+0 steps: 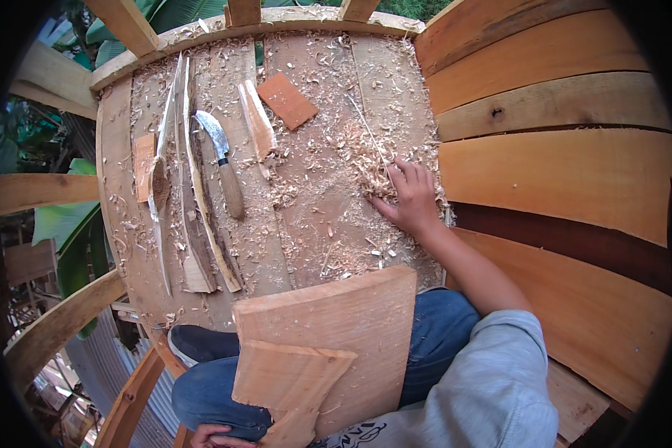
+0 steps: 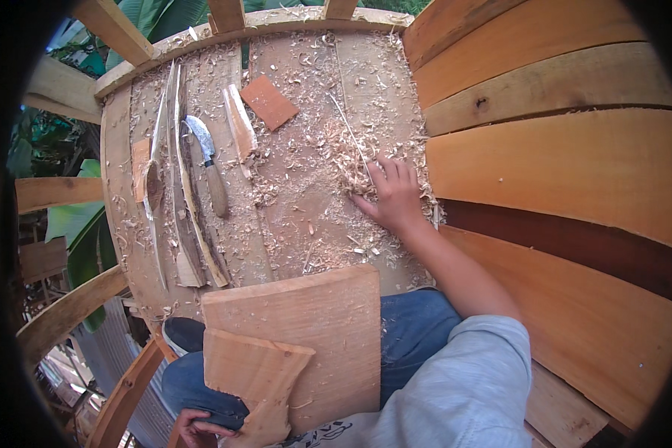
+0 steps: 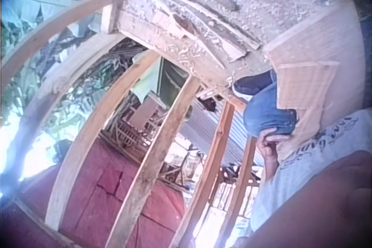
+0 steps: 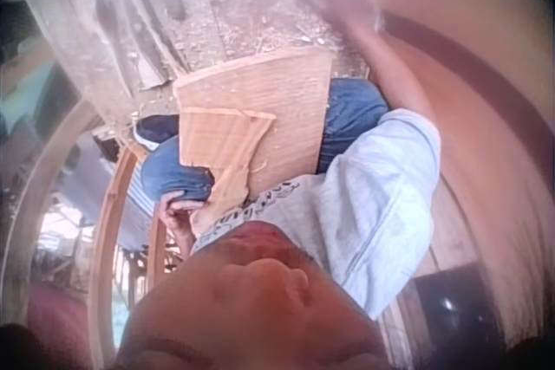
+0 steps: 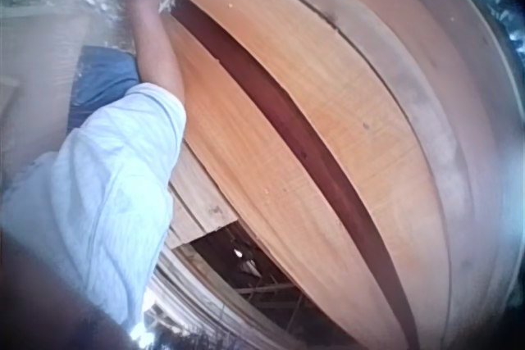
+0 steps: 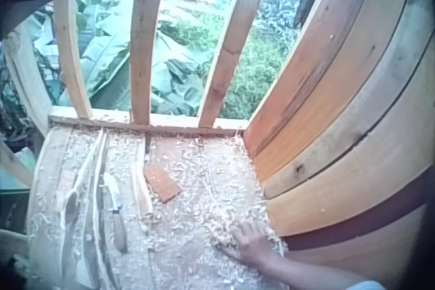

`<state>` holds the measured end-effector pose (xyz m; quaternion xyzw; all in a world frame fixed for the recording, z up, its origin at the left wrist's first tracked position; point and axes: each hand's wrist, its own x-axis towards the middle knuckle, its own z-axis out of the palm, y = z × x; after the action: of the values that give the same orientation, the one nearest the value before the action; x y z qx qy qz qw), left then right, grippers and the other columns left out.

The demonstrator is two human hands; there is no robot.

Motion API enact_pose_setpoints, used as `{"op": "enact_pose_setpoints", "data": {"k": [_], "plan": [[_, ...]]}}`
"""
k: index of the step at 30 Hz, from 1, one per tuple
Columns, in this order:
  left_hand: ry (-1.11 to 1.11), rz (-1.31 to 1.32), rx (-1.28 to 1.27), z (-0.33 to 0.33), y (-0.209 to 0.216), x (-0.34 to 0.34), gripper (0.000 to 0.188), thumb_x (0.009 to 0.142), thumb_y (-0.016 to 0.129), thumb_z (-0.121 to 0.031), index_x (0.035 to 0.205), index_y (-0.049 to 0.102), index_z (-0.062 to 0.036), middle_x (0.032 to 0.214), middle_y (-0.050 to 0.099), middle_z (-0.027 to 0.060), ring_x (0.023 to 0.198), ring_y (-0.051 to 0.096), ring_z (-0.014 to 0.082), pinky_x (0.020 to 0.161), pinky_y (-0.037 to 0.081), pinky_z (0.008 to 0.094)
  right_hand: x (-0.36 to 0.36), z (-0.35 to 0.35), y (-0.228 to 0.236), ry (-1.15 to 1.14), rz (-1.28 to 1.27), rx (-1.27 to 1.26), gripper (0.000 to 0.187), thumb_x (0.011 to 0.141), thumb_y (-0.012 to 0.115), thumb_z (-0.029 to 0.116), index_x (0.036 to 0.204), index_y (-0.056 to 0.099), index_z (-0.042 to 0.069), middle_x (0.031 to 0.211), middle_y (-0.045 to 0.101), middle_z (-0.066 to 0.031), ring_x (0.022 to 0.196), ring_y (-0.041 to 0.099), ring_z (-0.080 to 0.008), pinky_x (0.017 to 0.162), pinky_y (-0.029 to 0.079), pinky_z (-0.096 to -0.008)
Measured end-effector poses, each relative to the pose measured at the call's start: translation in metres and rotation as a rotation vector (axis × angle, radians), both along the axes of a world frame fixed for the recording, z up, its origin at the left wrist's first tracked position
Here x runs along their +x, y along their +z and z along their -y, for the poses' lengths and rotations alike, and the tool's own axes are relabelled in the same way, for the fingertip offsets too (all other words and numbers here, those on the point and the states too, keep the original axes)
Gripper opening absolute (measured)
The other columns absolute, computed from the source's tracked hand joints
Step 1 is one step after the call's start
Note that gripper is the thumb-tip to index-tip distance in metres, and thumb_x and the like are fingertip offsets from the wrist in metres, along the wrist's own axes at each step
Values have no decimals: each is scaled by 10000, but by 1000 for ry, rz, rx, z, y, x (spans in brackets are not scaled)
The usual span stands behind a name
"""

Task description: The person sits cross-legged on a wooden floor and uses a curved knife to carve and shape a piece of wood held on their lap. They repeatedly scrape the wood surface to remove shavings and occasionally pause to clear debris from the floor.

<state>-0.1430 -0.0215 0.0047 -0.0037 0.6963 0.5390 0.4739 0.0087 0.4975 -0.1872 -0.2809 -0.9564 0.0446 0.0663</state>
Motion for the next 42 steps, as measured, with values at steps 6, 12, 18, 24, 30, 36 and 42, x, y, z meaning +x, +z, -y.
{"op": "enact_pose_setpoints", "data": {"k": [6, 12, 18, 24, 30, 36, 42], "plan": [[44, 28, 7, 9, -4, 2, 865, 796, 589, -695, 1152, 487, 86, 747, 669, 280, 631, 694, 333, 578, 603, 401, 2, -8, 12, 136, 28, -61, 412, 673, 795, 289, 936, 588, 49, 926, 575, -103, 888, 580, -293, 756, 491, -409], [79, 87, 10, 0, 1, 2, 944, 697, 680, -718, 1146, 494, 91, 767, 678, 268, 659, 700, 321, 598, 602, 386, 4, -40, 47, 188, -56, -74, 332, 656, 799, 205, 856, 591, 40, 840, 594, -109, 769, 609, -308, 650, 517, -412], [35, 134, -1, -14, 12, -4, 936, 703, 660, -734, 1145, 504, 76, 762, 681, 245, 668, 701, 306, 617, 591, 370, -20, -35, 45, 76, -371, -69, 258, 747, 767, 195, 864, 613, 25, 771, 595, -128, 684, 589, -319, 616, 473, -412], [18, 136, 31, -5, 6, -1, 925, 713, 639, -740, 1160, 497, 57, 757, 681, 256, 689, 703, 307, 619, 579, 351, -76, -33, 10, -70, -297, -202, 431, 778, 735, 332, 1063, 618, 31, 1064, 583, -170, 967, 580, -345, 790, 483, -415], [-6, -64, 196, 24, -20, 5, 781, 833, 576, -668, 1034, 456, 77, 631, 649, 273, 560, 681, 337, 516, 562, 332, -86, 0, 13, 142, 50, -8, 776, 689, 741, 584, 1305, 556, 150, 1313, 503, -175, 1210, 474, -332, 967, 363, -470], [3, -42, 187, 20, -19, 4, 790, 826, 577, -677, 1038, 447, 73, 623, 647, 268, 547, 677, 332, 510, 560, 327, -63, -2, 0, 237, 19, 24, 493, 720, 751, 430, 1093, 644, 126, 1133, 588, -103, 1027, 553, -269, 818, 455, -430], [54, -31, 192, 24, -23, 7, 790, 821, 588, -670, 1039, 428, 71, 623, 639, 282, 521, 664, 355, 491, 576, 387, -56, -10, 12, 157, -107, -76, 197, 761, 740, 246, 838, 646, 91, 840, 624, -63, 741, 615, -224, 646, 522, -360]]}}
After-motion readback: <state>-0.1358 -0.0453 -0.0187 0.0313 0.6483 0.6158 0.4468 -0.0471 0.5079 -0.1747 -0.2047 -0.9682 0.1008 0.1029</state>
